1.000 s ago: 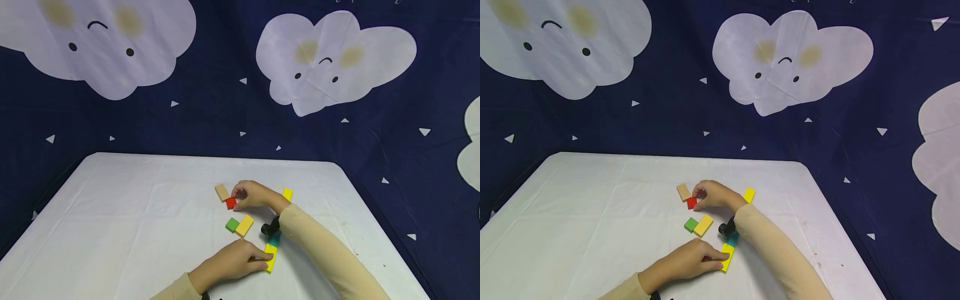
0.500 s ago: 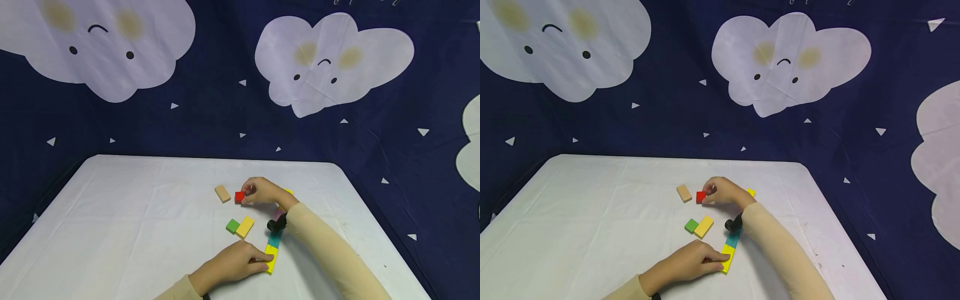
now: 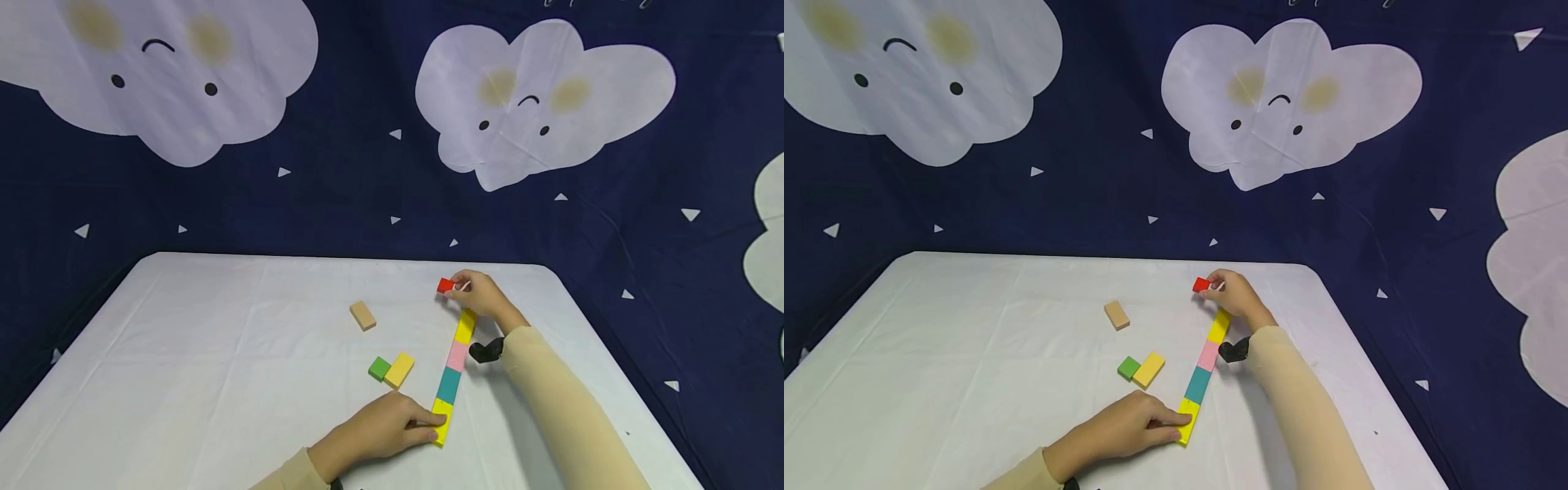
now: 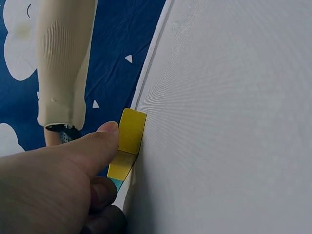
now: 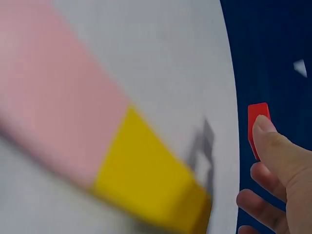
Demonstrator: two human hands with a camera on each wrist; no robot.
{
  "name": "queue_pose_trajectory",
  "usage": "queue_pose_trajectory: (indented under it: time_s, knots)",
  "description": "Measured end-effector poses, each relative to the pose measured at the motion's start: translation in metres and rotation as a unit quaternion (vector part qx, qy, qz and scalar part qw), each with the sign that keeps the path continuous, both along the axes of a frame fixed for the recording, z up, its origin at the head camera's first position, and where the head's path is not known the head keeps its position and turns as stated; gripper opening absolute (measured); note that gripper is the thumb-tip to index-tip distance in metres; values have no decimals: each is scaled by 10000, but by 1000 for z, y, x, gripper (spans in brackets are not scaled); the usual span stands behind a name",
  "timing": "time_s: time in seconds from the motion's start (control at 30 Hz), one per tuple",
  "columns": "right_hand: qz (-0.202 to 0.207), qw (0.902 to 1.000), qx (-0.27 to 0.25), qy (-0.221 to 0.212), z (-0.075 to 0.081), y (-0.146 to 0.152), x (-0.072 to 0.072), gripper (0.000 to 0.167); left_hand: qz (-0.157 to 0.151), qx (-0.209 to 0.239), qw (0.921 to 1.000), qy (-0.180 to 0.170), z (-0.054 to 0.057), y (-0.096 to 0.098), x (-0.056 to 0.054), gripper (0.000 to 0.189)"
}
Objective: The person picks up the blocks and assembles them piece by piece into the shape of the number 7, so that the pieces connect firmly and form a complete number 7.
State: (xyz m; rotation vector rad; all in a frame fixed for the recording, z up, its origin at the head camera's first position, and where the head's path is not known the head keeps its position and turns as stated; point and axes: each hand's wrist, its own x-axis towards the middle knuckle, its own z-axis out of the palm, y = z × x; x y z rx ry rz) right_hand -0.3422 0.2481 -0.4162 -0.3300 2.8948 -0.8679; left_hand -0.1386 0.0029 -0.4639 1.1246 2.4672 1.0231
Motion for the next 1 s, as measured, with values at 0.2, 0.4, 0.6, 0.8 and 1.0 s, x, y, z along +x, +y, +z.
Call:
queue_pose_trajectory:
  time_s: [0.2,0.4,0.6,0.8,1.0]
  knots:
    - [-459,9988,90,-120,-6,30,0,38,4,51,10000,-5,1,0,0,33]
    - [-657,9969,224,-358,-11,43,0,39,51,46,10000,-56,1,-1,0,33]
    - [-653,9948,302,-725,-14,49,-1,39,26,54,10000,-71,2,0,0,33]
    - [-514,9936,343,-945,-15,52,-1,35,12,97,9999,-24,0,0,0,32]
    - [-291,9945,443,-907,-12,51,2,34,-18,148,9998,111,0,-1,0,32]
